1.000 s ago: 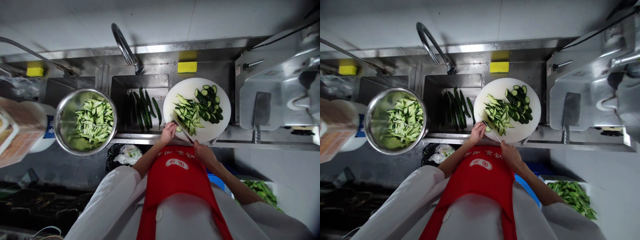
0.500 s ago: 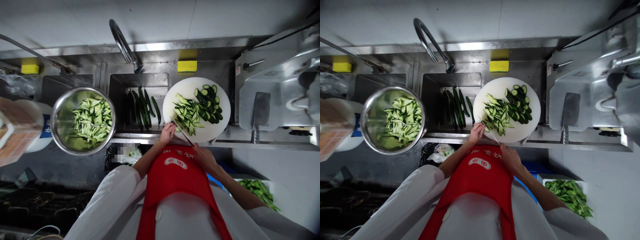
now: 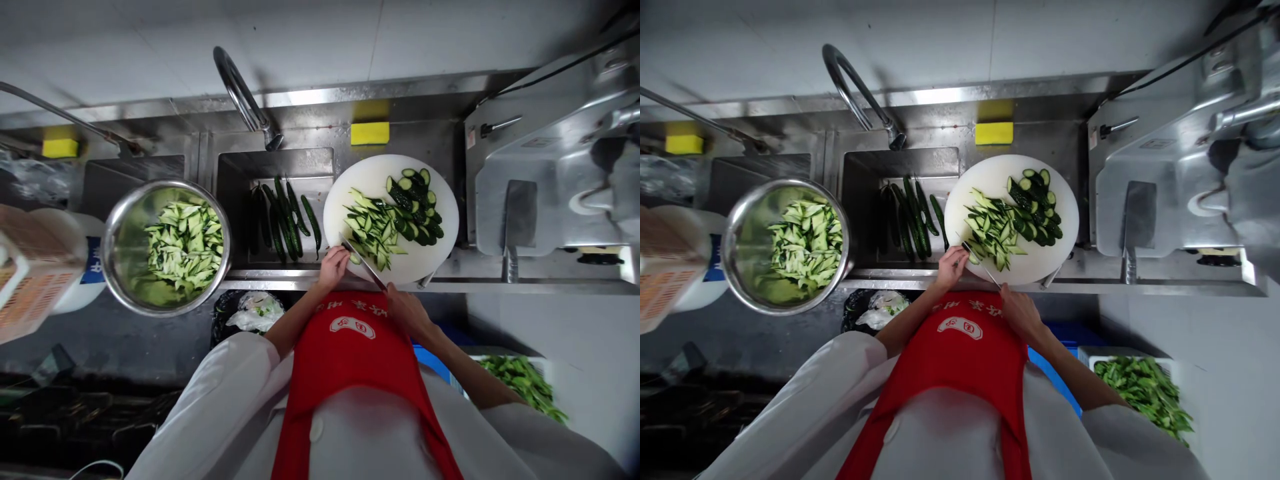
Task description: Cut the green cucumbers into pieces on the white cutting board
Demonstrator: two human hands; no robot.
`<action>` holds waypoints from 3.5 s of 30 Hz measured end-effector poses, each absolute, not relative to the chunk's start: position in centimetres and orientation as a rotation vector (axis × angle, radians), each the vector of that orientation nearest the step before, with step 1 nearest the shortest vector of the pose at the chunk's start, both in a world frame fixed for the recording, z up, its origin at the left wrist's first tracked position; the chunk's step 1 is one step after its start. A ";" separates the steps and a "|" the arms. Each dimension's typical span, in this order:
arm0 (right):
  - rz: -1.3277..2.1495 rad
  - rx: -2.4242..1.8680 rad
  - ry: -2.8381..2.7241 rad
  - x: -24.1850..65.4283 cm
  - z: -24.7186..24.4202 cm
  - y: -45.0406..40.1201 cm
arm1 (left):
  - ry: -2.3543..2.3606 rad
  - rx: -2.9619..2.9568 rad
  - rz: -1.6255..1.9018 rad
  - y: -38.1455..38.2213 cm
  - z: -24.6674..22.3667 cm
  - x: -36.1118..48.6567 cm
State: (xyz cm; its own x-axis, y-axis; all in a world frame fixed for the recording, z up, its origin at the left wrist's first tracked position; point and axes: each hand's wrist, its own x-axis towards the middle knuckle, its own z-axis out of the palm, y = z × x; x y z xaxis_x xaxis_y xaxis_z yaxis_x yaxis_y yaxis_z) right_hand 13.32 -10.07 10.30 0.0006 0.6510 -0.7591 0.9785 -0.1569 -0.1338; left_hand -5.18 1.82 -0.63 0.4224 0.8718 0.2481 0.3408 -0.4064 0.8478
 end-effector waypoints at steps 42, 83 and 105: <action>-1.003 1.921 1.646 13.7 10.5 -9.9 | 0.716 2.268 0.811 3.3 -4.6 -5.8; -0.676 2.232 1.870 17.6 13.0 -12.7 | 0.974 2.216 0.853 3.6 -1.9 -4.6; -0.452 3.021 1.390 19.0 14.9 -23.8 | 0.456 2.637 0.280 14.4 3.1 0.2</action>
